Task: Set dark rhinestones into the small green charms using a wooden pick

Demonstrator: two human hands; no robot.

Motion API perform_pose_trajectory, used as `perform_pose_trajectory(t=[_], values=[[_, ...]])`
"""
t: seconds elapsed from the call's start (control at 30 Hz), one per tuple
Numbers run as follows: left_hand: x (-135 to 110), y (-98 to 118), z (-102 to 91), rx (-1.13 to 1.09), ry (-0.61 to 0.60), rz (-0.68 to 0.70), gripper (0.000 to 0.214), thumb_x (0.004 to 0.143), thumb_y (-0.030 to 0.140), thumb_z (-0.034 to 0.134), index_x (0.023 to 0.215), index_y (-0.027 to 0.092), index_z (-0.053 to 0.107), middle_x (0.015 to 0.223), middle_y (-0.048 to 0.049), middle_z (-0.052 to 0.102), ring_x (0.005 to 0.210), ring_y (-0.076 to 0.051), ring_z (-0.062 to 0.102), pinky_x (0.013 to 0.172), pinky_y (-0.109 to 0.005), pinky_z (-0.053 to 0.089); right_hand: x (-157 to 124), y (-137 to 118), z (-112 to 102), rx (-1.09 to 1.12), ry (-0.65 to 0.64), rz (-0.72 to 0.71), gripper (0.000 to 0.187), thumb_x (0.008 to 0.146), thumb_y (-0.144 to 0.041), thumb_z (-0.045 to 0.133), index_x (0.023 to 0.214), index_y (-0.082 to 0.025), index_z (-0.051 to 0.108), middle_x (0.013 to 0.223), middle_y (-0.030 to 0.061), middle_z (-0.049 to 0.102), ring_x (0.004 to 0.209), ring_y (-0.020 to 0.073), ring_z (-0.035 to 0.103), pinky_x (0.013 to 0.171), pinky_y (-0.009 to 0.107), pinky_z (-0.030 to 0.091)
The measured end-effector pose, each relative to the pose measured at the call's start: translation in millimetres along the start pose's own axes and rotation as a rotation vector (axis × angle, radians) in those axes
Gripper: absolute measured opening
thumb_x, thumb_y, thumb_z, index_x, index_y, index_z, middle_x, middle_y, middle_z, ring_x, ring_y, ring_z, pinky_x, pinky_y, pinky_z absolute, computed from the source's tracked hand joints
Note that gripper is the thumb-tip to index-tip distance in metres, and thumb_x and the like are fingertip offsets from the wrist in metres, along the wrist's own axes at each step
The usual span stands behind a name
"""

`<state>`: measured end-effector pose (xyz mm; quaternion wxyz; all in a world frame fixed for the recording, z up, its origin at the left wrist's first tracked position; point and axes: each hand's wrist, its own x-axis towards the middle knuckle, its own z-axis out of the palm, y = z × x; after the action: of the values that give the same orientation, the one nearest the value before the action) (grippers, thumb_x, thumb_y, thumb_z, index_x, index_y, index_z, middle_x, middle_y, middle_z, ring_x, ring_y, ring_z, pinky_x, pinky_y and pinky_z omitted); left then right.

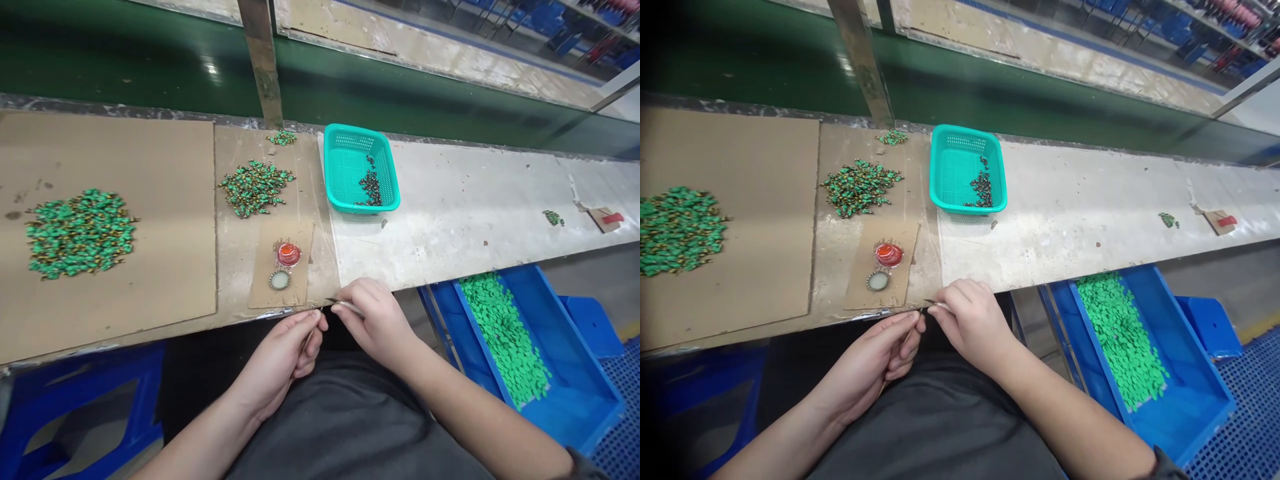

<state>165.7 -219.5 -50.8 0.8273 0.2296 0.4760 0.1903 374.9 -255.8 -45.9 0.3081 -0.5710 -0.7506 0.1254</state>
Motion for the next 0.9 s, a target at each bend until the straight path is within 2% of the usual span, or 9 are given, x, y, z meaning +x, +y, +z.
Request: perform_pose_trajectory(t=[0.13, 0.27, 0.4, 0.6, 0.9], values=[[-0.8, 0.9, 1.0, 0.011, 0.001, 0.0, 0.046, 0.083, 0.061, 0.094, 0.083, 0.019, 0.074, 0.057, 0.0067, 0.052, 0.048, -0.007, 0.029, 0.046, -0.022, 0.019, 1.5, 0.6, -4.4, -0.014, -0.011, -0.001, 0.01, 0.12, -0.019, 0.059, 0.116, -0.022, 0.068, 0.1, 0.0093, 0.077, 0.091, 0.0273, 0.073, 0.085, 0.04, 0.058], [-0.1, -0.4, 1.7, 0.014, 0.006, 0.007, 0.048, 0.083, 0.063, 0.094, 0.082, 0.02, 0.073, 0.056, 0.0073, 0.051, 0.048, -0.007, 0.027, 0.047, -0.021, 0.019, 5.7, -3.6, -4.8, -0.032, -0.052, -0.022, 0.017, 0.115, -0.014, 0.062, 0.102, -0.023, 0.067, 0.093, 0.0065, 0.073, 0.087, 0.0257, 0.072, 0.08, 0.037, 0.056], [1.3, -2.4, 1.3, 0.011, 0.004, 0.009, 0.048, 0.084, 0.063, 0.093, 0.081, 0.02, 0.072, 0.057, 0.0074, 0.051, 0.048, -0.007, 0.027, 0.047, -0.021, 0.018, 6.7, -5.1, 4.7, -0.077, -0.038, -0.033, 0.022, 0.113, -0.015, 0.065, 0.093, -0.023, 0.065, 0.088, 0.0066, 0.072, 0.082, 0.0268, 0.069, 0.077, 0.039, 0.051], [3.1, -2.6, 2.0, 0.012, -0.001, 0.014, 0.049, 0.082, 0.063, 0.094, 0.08, 0.02, 0.071, 0.056, 0.0079, 0.05, 0.049, -0.007, 0.027, 0.047, -0.022, 0.018, 4.6, -3.9, 14.2, -0.096, -0.009, -0.046, 0.024, 0.113, -0.015, 0.063, 0.091, -0.025, 0.064, 0.087, 0.0065, 0.073, 0.083, 0.0277, 0.069, 0.077, 0.04, 0.051], [3.4, -4.2, -0.1, 0.014, -0.007, 0.019, 0.047, 0.082, 0.062, 0.092, 0.081, 0.02, 0.071, 0.057, 0.0081, 0.05, 0.048, -0.006, 0.027, 0.047, -0.023, 0.017, 5.7, -2.8, 17.4, -0.086, 0.062, 0.014, 0.024, 0.112, -0.014, 0.061, 0.092, -0.025, 0.063, 0.086, 0.0065, 0.072, 0.081, 0.0272, 0.069, 0.074, 0.04, 0.051]])
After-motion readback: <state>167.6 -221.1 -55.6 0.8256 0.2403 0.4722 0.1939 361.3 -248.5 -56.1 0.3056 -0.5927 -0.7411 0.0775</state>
